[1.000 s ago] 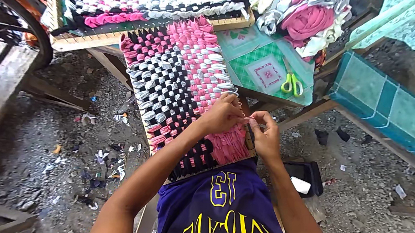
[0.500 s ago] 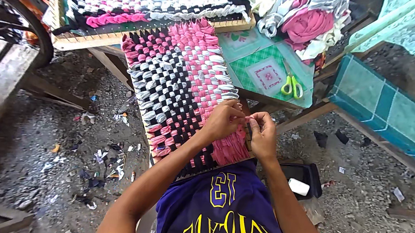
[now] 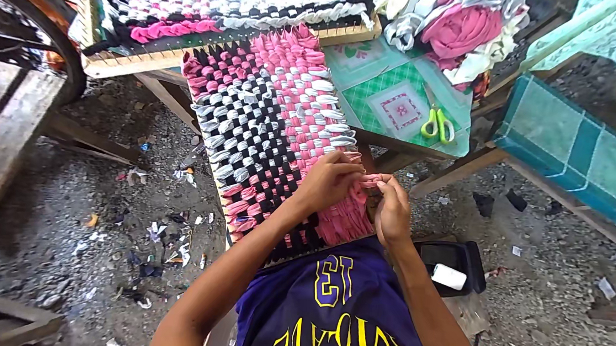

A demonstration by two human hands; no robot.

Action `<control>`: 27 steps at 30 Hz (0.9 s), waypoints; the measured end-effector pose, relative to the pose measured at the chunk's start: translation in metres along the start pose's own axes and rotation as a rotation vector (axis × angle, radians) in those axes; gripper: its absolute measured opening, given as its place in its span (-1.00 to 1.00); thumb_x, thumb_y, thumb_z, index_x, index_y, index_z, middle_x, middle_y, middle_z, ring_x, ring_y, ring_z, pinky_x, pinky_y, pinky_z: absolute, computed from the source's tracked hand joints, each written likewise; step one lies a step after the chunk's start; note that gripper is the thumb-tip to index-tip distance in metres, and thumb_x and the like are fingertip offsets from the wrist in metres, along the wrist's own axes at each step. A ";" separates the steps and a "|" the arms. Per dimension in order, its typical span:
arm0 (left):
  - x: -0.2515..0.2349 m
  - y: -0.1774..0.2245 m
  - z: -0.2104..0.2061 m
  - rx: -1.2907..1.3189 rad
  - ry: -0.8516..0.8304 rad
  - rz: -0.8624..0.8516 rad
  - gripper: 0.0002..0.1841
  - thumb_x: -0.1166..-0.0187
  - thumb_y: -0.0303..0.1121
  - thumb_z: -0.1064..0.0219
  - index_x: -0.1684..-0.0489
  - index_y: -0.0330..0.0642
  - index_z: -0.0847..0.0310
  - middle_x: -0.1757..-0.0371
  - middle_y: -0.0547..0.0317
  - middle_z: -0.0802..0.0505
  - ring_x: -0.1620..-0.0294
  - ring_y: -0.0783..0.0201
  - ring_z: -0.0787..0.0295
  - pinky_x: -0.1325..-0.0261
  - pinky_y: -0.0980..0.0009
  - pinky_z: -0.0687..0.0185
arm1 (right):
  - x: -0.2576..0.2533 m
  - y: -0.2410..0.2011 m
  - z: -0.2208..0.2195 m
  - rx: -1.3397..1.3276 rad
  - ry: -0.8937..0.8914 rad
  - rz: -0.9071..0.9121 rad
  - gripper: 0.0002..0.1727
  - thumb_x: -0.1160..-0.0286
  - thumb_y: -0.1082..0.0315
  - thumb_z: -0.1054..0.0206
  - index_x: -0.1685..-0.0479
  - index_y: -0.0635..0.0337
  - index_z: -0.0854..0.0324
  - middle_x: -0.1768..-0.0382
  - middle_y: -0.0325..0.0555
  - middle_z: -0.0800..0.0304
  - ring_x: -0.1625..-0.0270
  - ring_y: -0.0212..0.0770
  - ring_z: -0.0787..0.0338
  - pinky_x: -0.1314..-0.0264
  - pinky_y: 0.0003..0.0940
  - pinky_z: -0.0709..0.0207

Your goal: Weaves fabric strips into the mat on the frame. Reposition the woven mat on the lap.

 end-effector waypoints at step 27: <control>-0.048 -0.006 0.000 -0.089 -0.288 0.231 -0.82 -0.43 -0.24 -0.38 0.33 -0.03 -0.93 0.13 0.15 -0.86 -0.27 -0.06 -0.61 -0.37 -0.22 -0.43 | 0.002 0.009 -0.012 -0.035 0.167 0.053 -0.77 -0.86 0.24 -0.11 -0.10 0.18 -0.60 0.19 -0.14 -0.79 0.16 -0.28 -0.80 0.10 -0.30 -0.72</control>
Point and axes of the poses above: each hand's wrist, its own x-axis away from the middle knuckle, its own z-axis out of the back of the hand, y = z × x, the point moved 4 cm from there along -x, towards the middle knuckle
